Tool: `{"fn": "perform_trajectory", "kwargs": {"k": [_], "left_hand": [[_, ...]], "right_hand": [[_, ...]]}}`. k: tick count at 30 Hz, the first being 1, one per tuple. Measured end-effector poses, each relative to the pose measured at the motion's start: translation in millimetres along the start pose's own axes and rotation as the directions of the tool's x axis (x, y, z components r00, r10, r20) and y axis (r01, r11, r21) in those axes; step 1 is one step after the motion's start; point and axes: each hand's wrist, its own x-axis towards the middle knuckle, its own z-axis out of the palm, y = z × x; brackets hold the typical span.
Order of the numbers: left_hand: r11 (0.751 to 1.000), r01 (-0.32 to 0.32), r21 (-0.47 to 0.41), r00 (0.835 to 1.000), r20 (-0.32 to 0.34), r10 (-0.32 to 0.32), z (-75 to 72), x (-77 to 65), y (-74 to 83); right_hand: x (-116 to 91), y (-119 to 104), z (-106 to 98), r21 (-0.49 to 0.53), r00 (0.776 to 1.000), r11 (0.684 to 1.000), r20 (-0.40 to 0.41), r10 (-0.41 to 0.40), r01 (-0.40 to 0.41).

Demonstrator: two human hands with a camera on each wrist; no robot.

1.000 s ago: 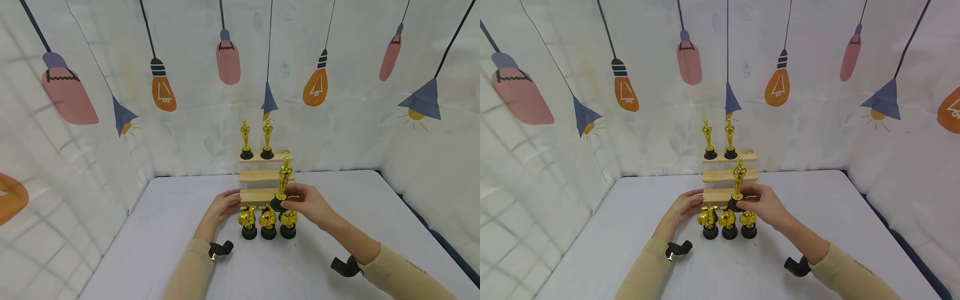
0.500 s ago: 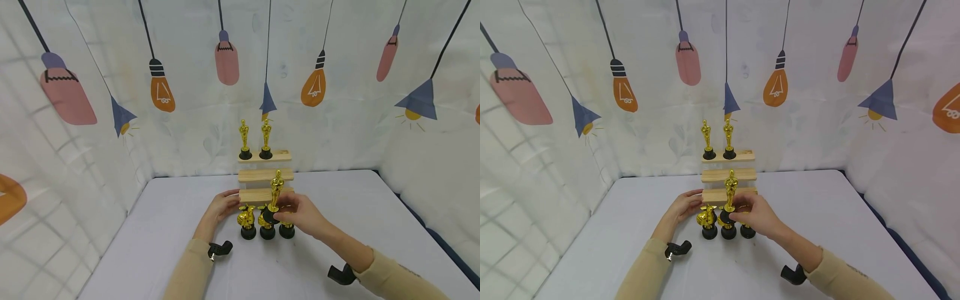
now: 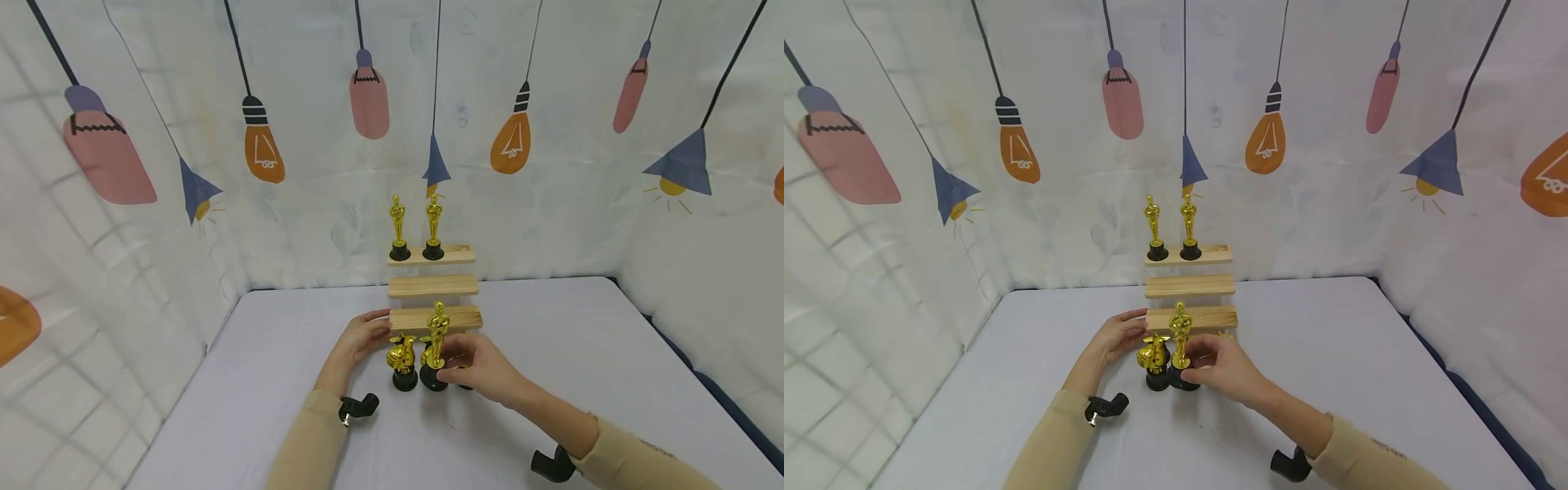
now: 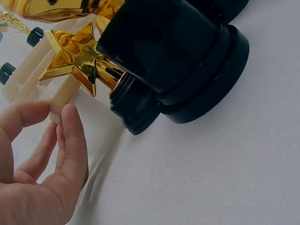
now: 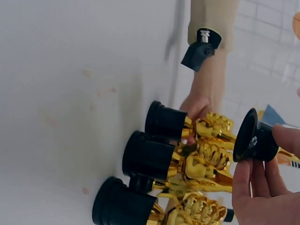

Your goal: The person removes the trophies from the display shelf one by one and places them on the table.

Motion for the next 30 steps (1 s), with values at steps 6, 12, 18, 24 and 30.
{"fn": "perform_trajectory", "kwargs": {"k": [6,12,18,24,30], "left_hand": [[1.0,-0.006,0.004,1.0,-0.001,0.006,0.9,0.2,1.8],[1.0,0.002,0.012,1.0,-0.009,-0.002,0.4,1.5,0.7],[1.0,0.006,0.023,1.0,-0.01,-0.006,0.3,1.7,1.5],[1.0,0.003,0.029,1.0,0.0,-0.003,0.2,1.3,2.5],[0.999,0.007,0.034,1.0,-0.001,-0.007,-1.1,2.7,2.0]], "right_hand": [[-2.2,3.0,6.3,0.042,0.999,0.998,-0.004,0.042,-0.042],[-5.0,11.8,16.4,0.106,0.998,0.992,0.005,0.061,-0.061],[-6.5,21.3,26.0,0.124,0.993,0.986,-0.003,0.114,-0.113],[-6.2,30.9,35.8,0.137,0.987,0.978,-0.003,0.158,-0.156],[-5.3,41.4,48.1,0.135,0.985,0.976,-0.004,0.174,-0.171]]}}
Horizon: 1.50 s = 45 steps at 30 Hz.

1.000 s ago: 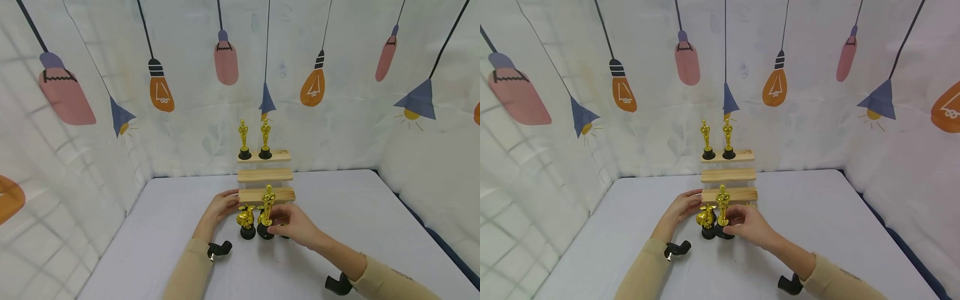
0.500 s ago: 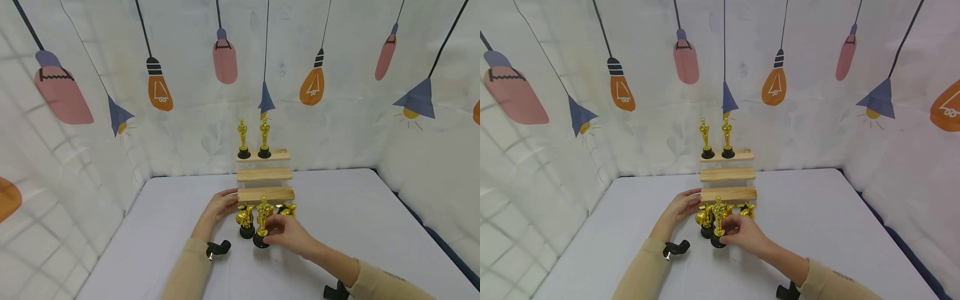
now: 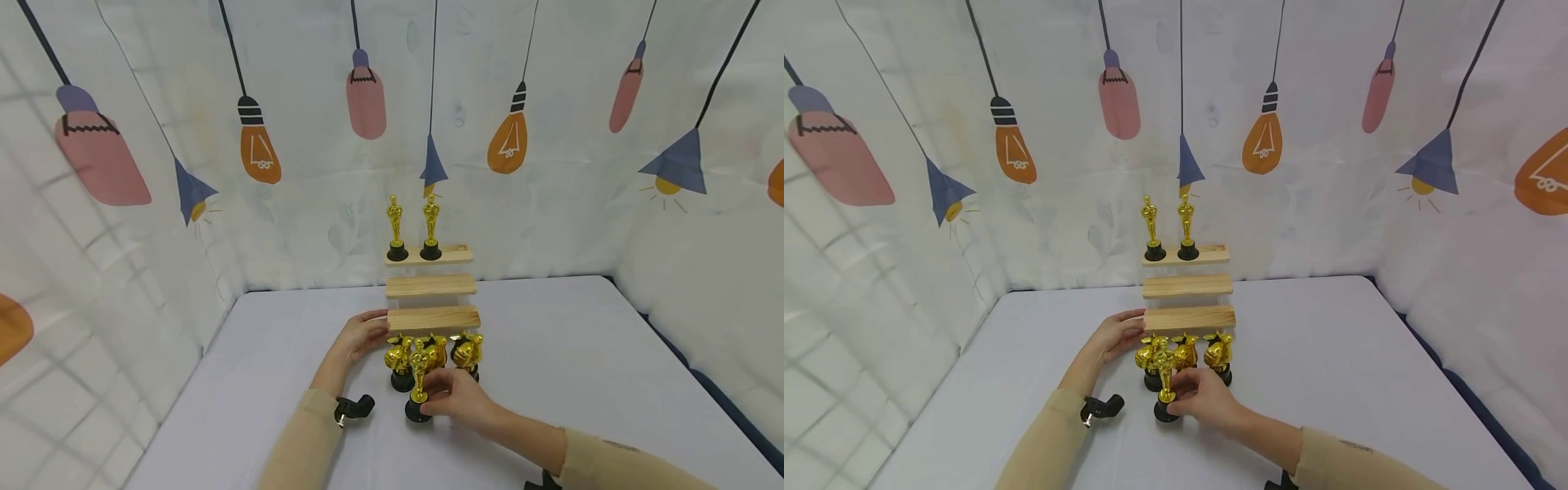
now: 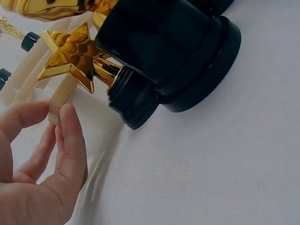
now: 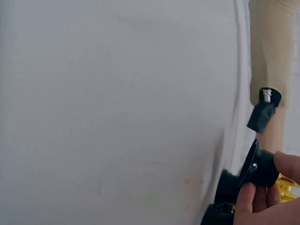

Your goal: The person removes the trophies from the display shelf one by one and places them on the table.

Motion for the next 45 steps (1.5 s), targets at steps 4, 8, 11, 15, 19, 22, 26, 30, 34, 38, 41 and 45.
{"fn": "perform_trajectory", "kwargs": {"k": [4,8,11,15,19,22,26,30,34,38,41,45], "left_hand": [[1.0,-0.005,0.001,1.0,0.006,0.005,-0.4,0.0,-0.4],[1.0,-0.009,0.01,1.0,0.014,0.009,0.2,-0.9,-1.1],[1.0,-0.012,0.01,1.0,0.016,0.012,0.5,-1.6,-1.4],[1.0,-0.024,0.003,1.0,0.015,0.023,0.5,-1.9,-1.3],[1.0,-0.024,0.005,1.0,0.016,0.024,0.2,-1.6,-1.3],[1.0,-0.025,0.015,1.0,0.015,0.024,0.3,-1.5,-0.8],[0.999,-0.027,0.022,1.0,0.007,0.027,0.4,-2.1,-0.2],[0.999,-0.024,0.022,1.0,0.006,0.024,0.5,-2.4,0.1],[1.0,-0.017,0.023,1.0,0.01,0.017,0.8,-2.9,0.3],[1.0,-0.014,0.012,1.0,0.01,0.014,-0.1,-2.3,0.7],[1.0,-0.012,0.001,1.0,0.009,0.012,-0.8,-1.4,1.5],[1.0,0.001,-0.001,1.0,0.013,-0.001,-1.7,-0.7,1.7]], "right_hand": [[5.0,8.4,6.4,-0.006,1.0,1.0,0.002,0.004,-0.004],[9.8,15.4,11.2,-0.037,1.0,0.999,0.016,0.001,0.0],[13.3,18.4,13.8,-0.069,1.0,0.998,0.028,-0.01,0.012],[18.2,18.9,16.8,-0.09,0.999,0.995,0.032,-0.028,0.031],[18.7,19.3,20.9,-0.105,0.999,0.994,0.037,-0.038,0.042],[18.1,19.2,23.9,-0.128,0.999,0.991,0.035,-0.042,0.046],[19.9,19.0,26.2,-0.143,0.998,0.988,0.023,-0.05,0.053],[21.8,19.7,28.2,-0.151,0.999,0.987,0.004,-0.052,0.052],[22.9,19.2,29.8,-0.169,0.999,0.984,-0.01,-0.051,0.048],[24.3,16.3,31.5,-0.191,0.997,0.979,-0.014,-0.073,0.069],[25.0,14.7,32.9,-0.222,0.995,0.972,-0.025,-0.092,0.084],[25.4,15.5,35.6,-0.268,0.993,0.959,-0.049,-0.106,0.089]]}}
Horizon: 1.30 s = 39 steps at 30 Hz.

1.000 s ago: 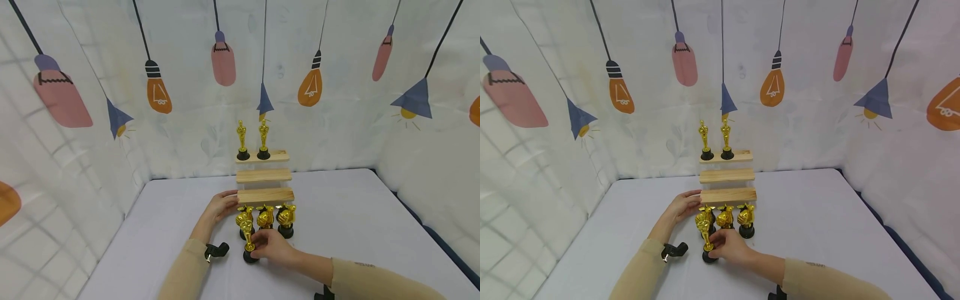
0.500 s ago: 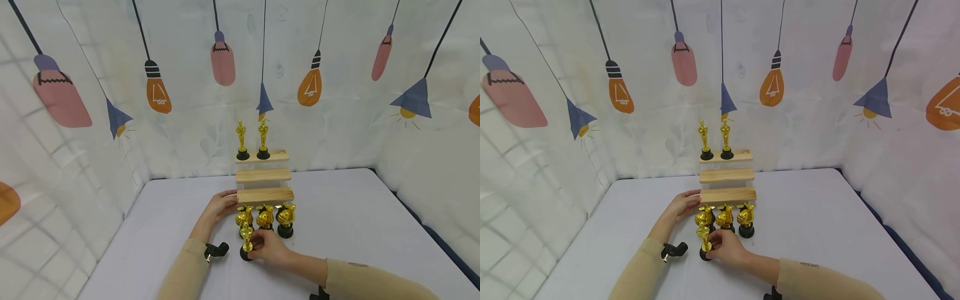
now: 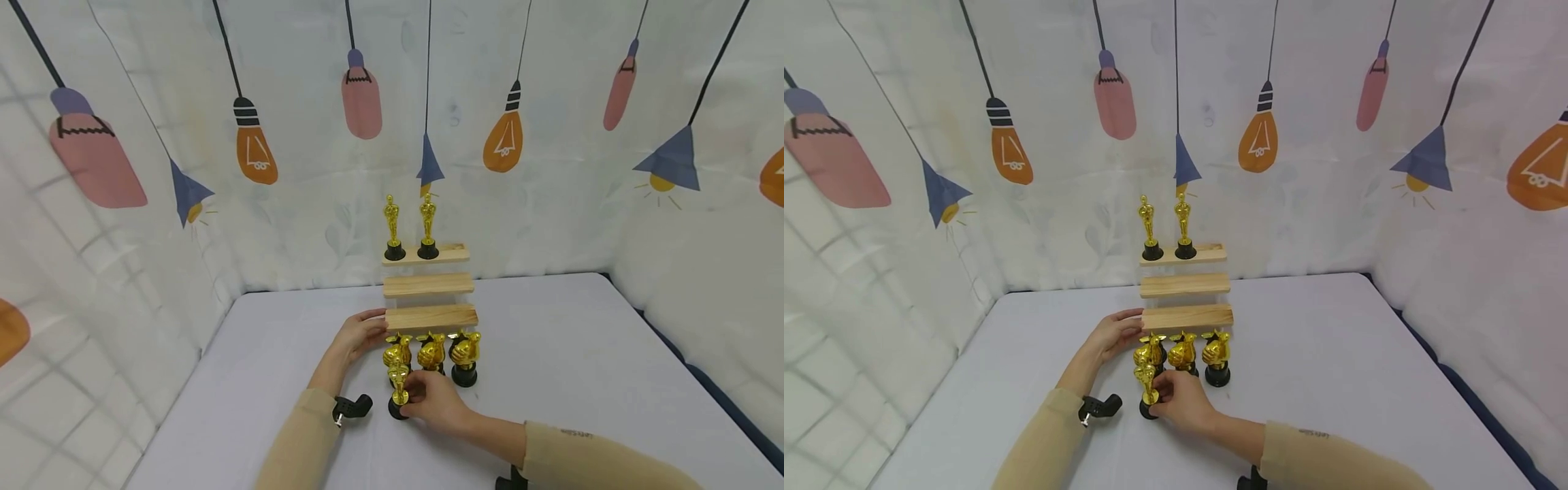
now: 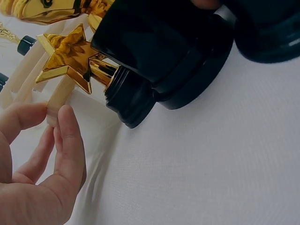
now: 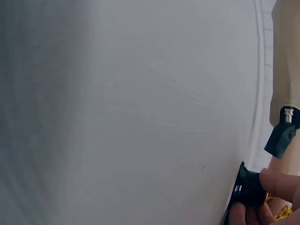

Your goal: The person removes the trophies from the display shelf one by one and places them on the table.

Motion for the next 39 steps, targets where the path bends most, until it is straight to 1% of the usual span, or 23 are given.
{"fn": "perform_trajectory", "kwargs": {"k": [6,11,16,19,23,27,29,34,39], "left_hand": [[1.0,-0.013,0.013,1.0,-0.01,0.013,-2.1,-0.8,1.3],[1.0,-0.007,0.013,1.0,-0.002,0.007,-2.4,0.2,0.9],[1.0,0.003,0.019,1.0,0.0,-0.003,-2.3,0.2,-1.4],[1.0,0.002,0.017,1.0,-0.003,-0.002,-1.6,0.2,-1.8],[1.0,-0.001,0.013,1.0,-0.006,0.001,-0.6,0.8,-1.4],[1.0,0.004,0.015,1.0,-0.011,-0.004,0.1,1.2,-1.1],[1.0,0.008,0.018,1.0,-0.011,-0.008,0.5,1.1,-0.9],[1.0,0.013,0.023,1.0,-0.008,-0.013,0.6,0.5,-2.0],[1.0,0.005,0.017,1.0,-0.005,-0.005,1.5,1.1,-0.8]], "right_hand": [[2.3,-1.7,2.4,-0.059,1.0,0.998,-0.007,-0.023,0.023],[0.2,-3.3,0.5,-0.053,1.0,0.998,0.002,-0.016,0.016],[-7.1,-2.4,-2.6,-0.032,0.999,0.999,0.013,-0.038,0.038],[-11.1,-1.5,-5.4,-0.034,0.999,0.999,0.019,-0.032,0.032],[-14.2,-0.3,-9.7,-0.055,0.999,0.998,0.043,-0.022,0.024],[-17.6,-0.5,-14.4,-0.102,0.997,0.994,0.067,-0.037,0.044],[-20.1,-1.6,-17.0,-0.113,0.997,0.992,0.066,-0.048,0.055],[-26.7,-5.7,-24.7,-0.107,0.997,0.992,0.054,-0.063,0.068],[-29.7,-11.6,-37.2,-0.095,0.997,0.994,0.067,-0.05,0.057]]}}
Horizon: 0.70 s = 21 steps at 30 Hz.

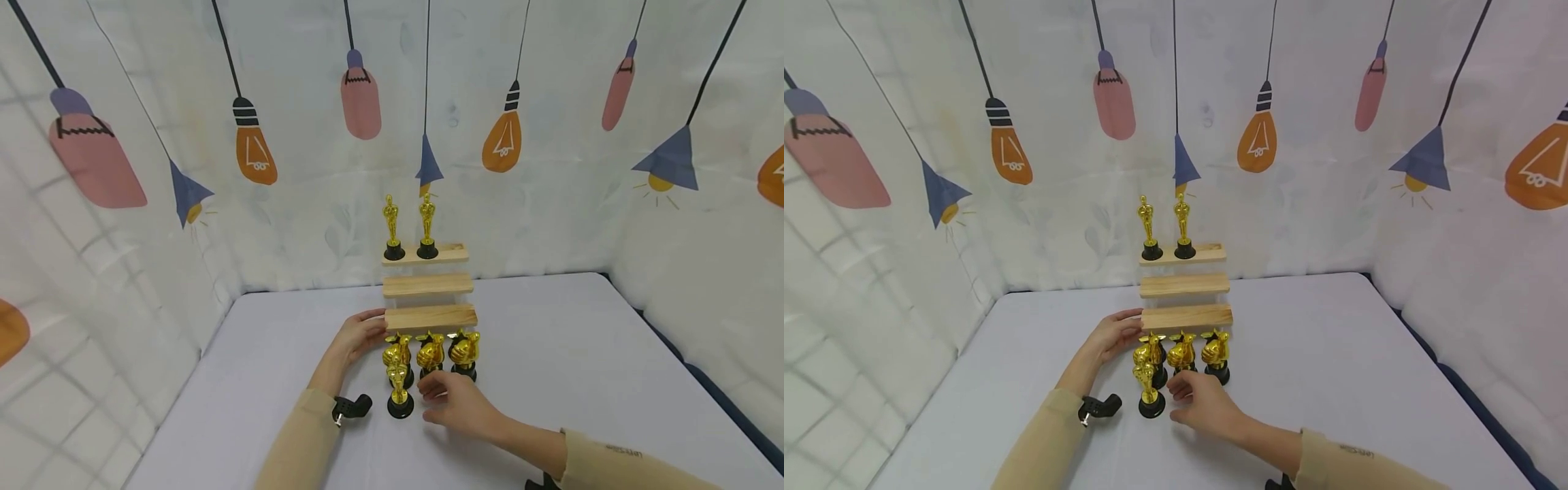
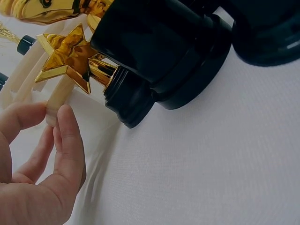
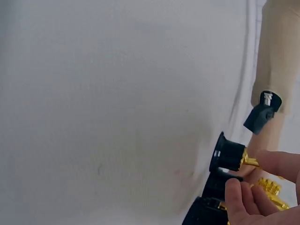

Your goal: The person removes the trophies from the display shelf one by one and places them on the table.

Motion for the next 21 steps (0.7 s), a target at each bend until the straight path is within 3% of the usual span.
{"fn": "perform_trajectory", "kwargs": {"k": [13,21], "left_hand": [[1.0,0.011,0.003,1.0,-0.01,-0.011,1.0,-0.5,0.2],[1.0,0.016,0.007,1.0,-0.02,-0.016,1.2,1.2,1.4]], "right_hand": [[-9.7,-12.0,-17.2,0.06,0.999,0.998,0.004,-0.036,0.036],[-8.9,-27.2,-33.4,0.204,0.998,0.977,-0.02,-0.063,0.065]]}}
